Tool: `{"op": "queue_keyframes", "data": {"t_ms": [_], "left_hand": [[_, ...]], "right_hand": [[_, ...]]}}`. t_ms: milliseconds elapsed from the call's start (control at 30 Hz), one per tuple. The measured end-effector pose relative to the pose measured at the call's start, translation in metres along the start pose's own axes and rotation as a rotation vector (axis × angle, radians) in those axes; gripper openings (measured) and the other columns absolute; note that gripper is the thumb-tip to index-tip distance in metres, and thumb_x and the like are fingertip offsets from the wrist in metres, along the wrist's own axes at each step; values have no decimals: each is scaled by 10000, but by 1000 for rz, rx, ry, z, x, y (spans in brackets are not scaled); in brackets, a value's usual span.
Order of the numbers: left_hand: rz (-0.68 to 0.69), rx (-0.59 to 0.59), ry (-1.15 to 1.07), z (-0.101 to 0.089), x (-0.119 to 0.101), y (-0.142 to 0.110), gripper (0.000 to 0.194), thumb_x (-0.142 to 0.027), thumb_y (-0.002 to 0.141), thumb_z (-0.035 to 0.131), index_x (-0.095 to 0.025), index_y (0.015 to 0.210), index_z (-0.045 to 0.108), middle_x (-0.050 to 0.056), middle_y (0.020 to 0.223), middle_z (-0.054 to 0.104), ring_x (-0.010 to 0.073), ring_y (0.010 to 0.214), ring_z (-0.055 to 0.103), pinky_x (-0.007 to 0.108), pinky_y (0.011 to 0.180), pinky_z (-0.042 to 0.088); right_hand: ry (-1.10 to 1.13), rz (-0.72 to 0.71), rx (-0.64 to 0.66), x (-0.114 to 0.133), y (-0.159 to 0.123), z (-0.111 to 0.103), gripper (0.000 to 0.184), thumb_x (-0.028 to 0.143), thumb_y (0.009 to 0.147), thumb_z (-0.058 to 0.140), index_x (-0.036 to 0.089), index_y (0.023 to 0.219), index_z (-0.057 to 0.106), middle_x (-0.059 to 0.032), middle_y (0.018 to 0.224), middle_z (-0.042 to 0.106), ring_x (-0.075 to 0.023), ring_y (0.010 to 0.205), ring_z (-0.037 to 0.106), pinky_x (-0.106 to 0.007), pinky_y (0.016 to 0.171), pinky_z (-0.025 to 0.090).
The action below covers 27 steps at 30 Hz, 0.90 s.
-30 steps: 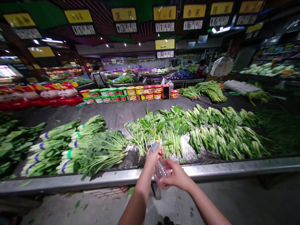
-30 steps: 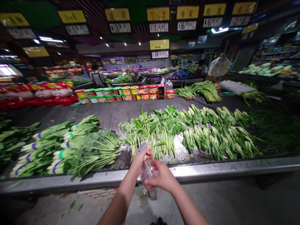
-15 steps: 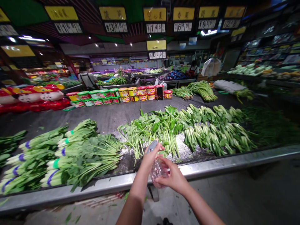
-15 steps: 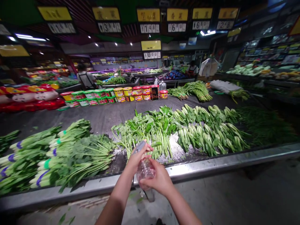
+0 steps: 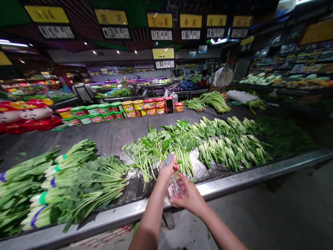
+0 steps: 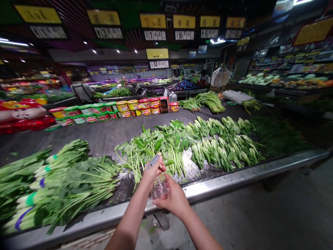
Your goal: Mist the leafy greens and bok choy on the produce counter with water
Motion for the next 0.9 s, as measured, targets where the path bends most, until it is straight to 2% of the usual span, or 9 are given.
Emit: {"op": "queue_keyframes", "data": {"t_ms": [200, 367, 500, 667, 900], "left_hand": [[-102, 134, -59, 14, -3, 2, 433, -373, 637, 796, -172, 992, 649, 50, 797, 691, 173, 779, 667, 303, 755, 543], [-101, 192, -15, 26, -8, 5, 423, -361, 685, 765, -168, 1041, 643, 89, 884, 706, 203, 883, 668, 327, 809, 538], [-86, 212, -32, 35, -13, 5, 486, -372, 679, 766, -182, 1101, 620, 75, 868, 708, 198, 883, 668, 322, 810, 535], [-65, 181, -37, 38, -16, 4, 449, -411, 661, 769, -169, 1017, 642, 64, 854, 699, 189, 843, 669, 301, 767, 539], [-68, 136, 7, 41, -15, 7, 509, -396, 626, 785, -158, 1046, 625, 22, 690, 666, 143, 654, 637, 230, 595, 494]], "right_hand": [[-15, 21, -50, -1, 0, -6, 946, 365, 542, 798, 190, 1359, 354, -118, 1199, 596, -282, 1053, 592, -411, 896, 475], [-42, 17, -101, 2, 2, -19, 921, 367, 537, 802, 217, 1347, 389, -105, 1167, 616, -282, 1029, 603, -409, 879, 480], [-55, 13, -109, 6, 4, -31, 932, 382, 529, 809, 199, 1344, 396, -105, 1137, 631, -276, 999, 614, -405, 865, 487], [-71, -2, -93, 15, 4, -41, 939, 393, 518, 811, 162, 1334, 408, -109, 1109, 641, -257, 977, 618, -385, 859, 489], [-59, -5, -78, 17, 6, -44, 930, 430, 501, 821, 181, 1311, 439, -103, 1104, 648, -266, 975, 621, -396, 853, 494]]}}
Point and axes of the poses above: each hand's wrist, its own y-axis towards the middle knuckle, its own z-axis out of the palm, x = y × z, the point moved 6 cm from there along y, towards the middle knuckle
